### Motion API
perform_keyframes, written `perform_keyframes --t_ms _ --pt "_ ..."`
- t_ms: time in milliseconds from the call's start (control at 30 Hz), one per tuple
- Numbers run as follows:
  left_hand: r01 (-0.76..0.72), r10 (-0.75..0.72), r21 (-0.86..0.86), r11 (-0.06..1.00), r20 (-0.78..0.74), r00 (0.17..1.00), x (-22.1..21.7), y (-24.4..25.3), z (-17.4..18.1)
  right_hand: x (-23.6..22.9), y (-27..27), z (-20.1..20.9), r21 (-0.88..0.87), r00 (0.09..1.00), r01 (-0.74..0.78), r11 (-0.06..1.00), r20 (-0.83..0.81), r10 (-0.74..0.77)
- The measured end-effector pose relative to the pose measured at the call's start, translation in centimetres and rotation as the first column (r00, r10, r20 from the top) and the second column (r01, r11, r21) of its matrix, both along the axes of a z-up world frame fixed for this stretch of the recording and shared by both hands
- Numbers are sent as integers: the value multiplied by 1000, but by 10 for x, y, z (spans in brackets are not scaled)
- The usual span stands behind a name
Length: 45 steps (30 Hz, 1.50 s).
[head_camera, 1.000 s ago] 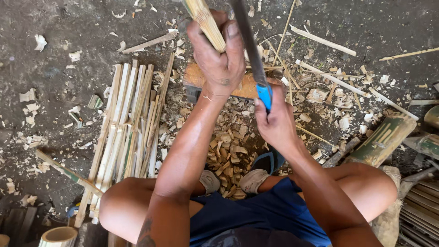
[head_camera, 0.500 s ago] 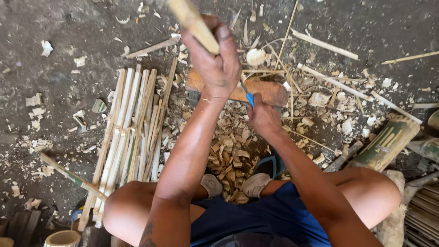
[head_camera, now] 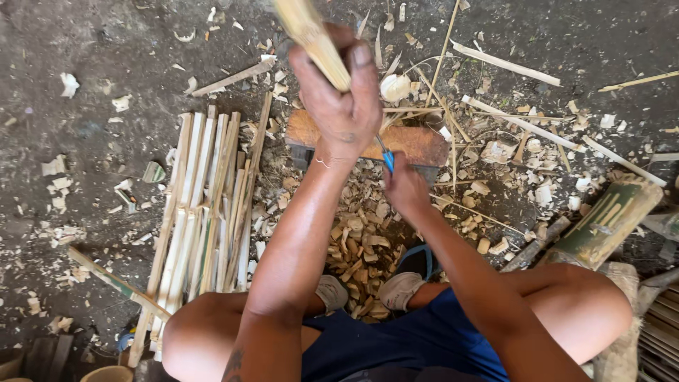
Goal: The person sits on the floor and uses a knife to shave the surface of bamboo sticks. They repeatedly hold each stick against a wooden block and scrape it to remove the outer layer, then place the finished sticks into a pile.
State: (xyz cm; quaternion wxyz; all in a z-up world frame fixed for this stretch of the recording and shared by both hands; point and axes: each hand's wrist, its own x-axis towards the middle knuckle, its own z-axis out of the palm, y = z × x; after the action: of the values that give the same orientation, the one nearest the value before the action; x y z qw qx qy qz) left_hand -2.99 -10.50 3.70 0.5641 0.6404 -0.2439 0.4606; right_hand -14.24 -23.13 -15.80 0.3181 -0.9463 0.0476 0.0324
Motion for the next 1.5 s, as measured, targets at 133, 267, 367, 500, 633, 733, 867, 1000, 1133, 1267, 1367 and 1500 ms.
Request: perform_keyframes --t_ms 133,267,367,500,633,733,867,1000,1133,1267,1367,1500 --pt "-65 67 -112 992 10 998 21 20 10 37 -13 -58 31 974 -66 997 -214 71" --pt "138 -137 -186 973 20 990 7 28 9 38 -17 -57 69 919 2 998 -394 25" --pt "367 -393 -330 870 -15 919 -11 24 -1 14 -1 -30 278 959 101 955 -282 -19" --pt "427 -461 -380 820 1 887 -16 26 -10 -7 22 -17 398 982 62 915 -190 16" --pt "474 -522 -448 758 19 853 -13 41 -10 -4 10 -70 322 1000 -18 947 17 13" --pt "386 -457 -506 772 -18 890 -23 50 -12 -2 -19 -133 166 982 107 980 -171 -78" --pt "444 -474 -372 815 12 880 -23 58 0 -1 -31 -180 155 978 144 977 -175 -116" --pt "548 -575 -244 800 -50 817 -39 64 9 -14 -20 -132 246 962 181 952 -244 -120" --pt "558 -600 -259 788 -122 791 -49 49 0 -30 0 -19 327 990 89 941 -131 -48" --pt "361 -404 -249 899 -146 903 -52 25 -13 -28 15 77 431 983 -134 892 173 64" --pt "284 -325 -271 920 -119 938 -53 22 -20 -33 28 99 358 980 -93 929 198 21" --pt "296 -331 -334 895 -52 942 -38 38 -13 -26 35 88 330 996 -93 939 44 83"
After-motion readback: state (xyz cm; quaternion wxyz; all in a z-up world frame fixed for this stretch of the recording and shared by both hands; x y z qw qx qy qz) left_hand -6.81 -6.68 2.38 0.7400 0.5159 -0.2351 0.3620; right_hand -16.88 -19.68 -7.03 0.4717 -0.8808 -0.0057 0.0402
